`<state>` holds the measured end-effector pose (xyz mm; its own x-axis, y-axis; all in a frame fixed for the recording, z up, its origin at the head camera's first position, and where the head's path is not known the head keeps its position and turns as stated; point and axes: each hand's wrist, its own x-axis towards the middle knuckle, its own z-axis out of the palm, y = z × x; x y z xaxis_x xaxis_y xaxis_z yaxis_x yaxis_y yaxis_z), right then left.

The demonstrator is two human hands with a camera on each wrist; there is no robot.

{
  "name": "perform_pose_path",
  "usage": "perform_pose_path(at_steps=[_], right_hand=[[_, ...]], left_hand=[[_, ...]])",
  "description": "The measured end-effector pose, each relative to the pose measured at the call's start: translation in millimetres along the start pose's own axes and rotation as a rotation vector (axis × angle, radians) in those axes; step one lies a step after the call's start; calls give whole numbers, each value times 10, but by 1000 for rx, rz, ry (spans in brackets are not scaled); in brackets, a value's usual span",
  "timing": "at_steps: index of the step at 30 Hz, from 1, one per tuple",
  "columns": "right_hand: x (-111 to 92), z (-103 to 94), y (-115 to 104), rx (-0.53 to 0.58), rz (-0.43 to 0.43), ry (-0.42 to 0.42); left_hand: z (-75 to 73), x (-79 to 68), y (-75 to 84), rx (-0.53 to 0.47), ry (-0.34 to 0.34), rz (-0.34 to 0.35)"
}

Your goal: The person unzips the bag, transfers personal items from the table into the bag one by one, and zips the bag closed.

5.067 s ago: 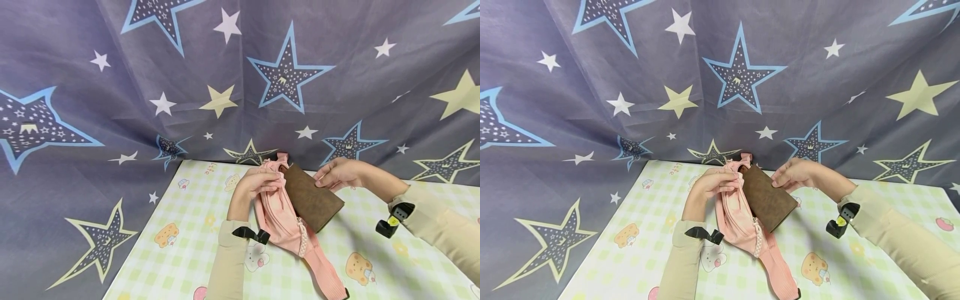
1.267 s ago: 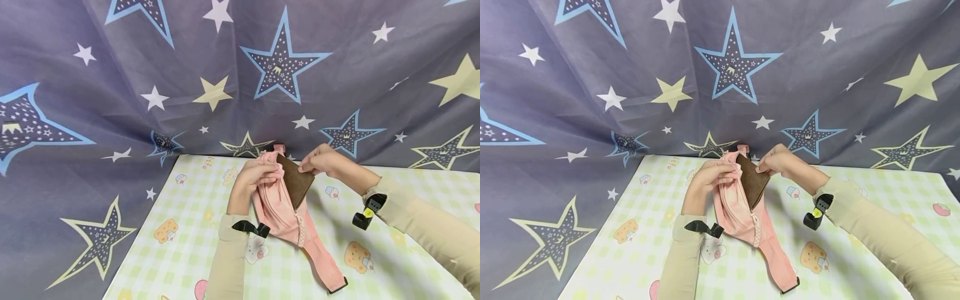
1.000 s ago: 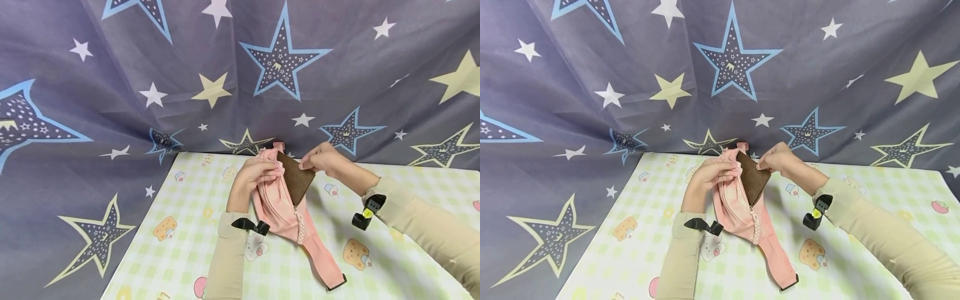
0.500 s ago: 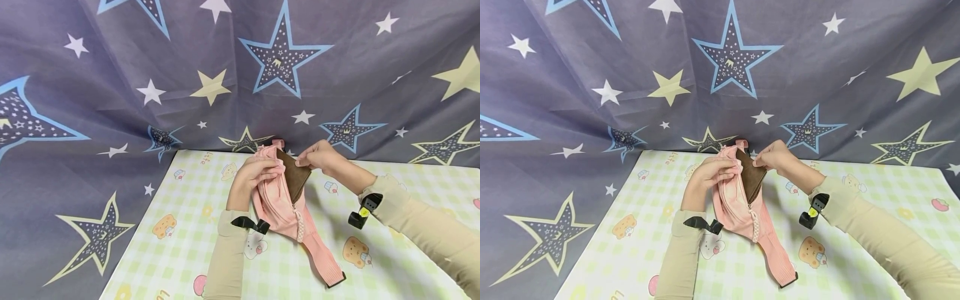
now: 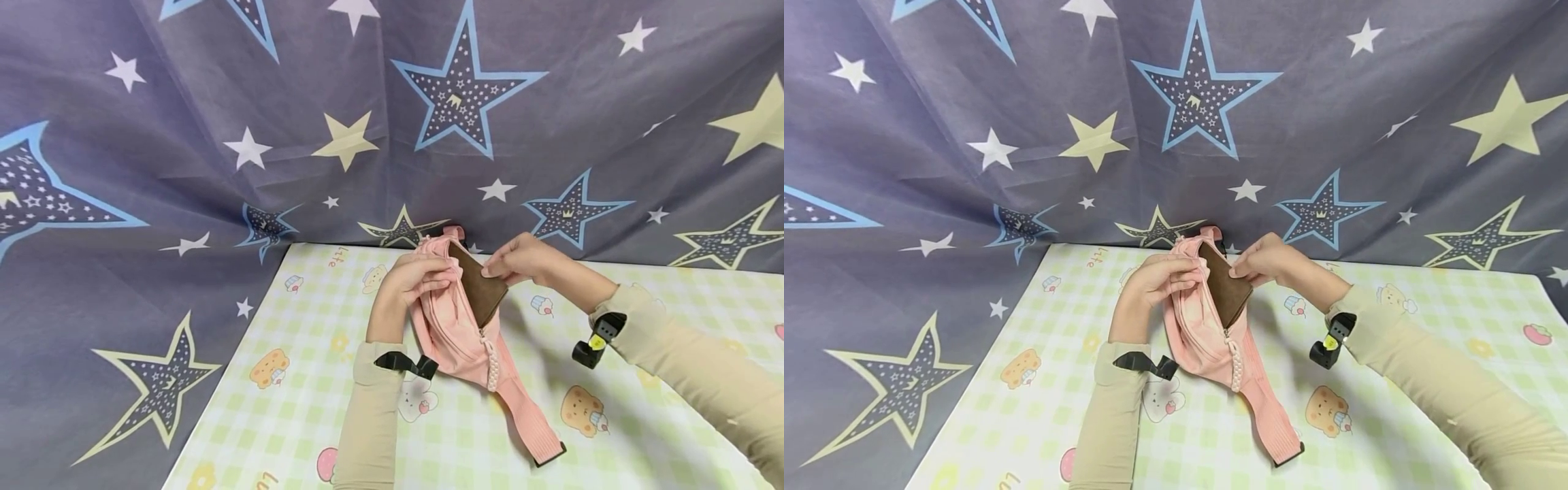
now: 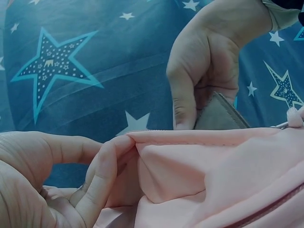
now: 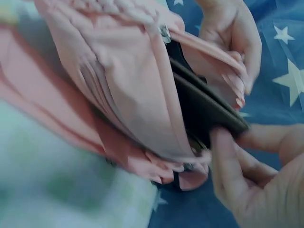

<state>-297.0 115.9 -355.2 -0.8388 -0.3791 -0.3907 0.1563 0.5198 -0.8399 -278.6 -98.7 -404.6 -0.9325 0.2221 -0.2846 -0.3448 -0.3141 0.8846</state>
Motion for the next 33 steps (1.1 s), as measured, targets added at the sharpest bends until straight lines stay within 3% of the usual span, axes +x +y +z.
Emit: perform_pose_path(at_steps=[4, 7, 23, 33], right_hand=[[6, -57, 5, -37, 37, -108], [11, -42, -7, -32, 60, -142], [147, -69, -177, -121, 155, -234], [120, 4, -155, -93, 130, -245]], left_hand=[[4, 3, 0, 4, 0, -3], [7, 7, -5, 4, 2, -4], [7, 7, -6, -4, 8, -10], [6, 8, -6, -4, 16, -13]])
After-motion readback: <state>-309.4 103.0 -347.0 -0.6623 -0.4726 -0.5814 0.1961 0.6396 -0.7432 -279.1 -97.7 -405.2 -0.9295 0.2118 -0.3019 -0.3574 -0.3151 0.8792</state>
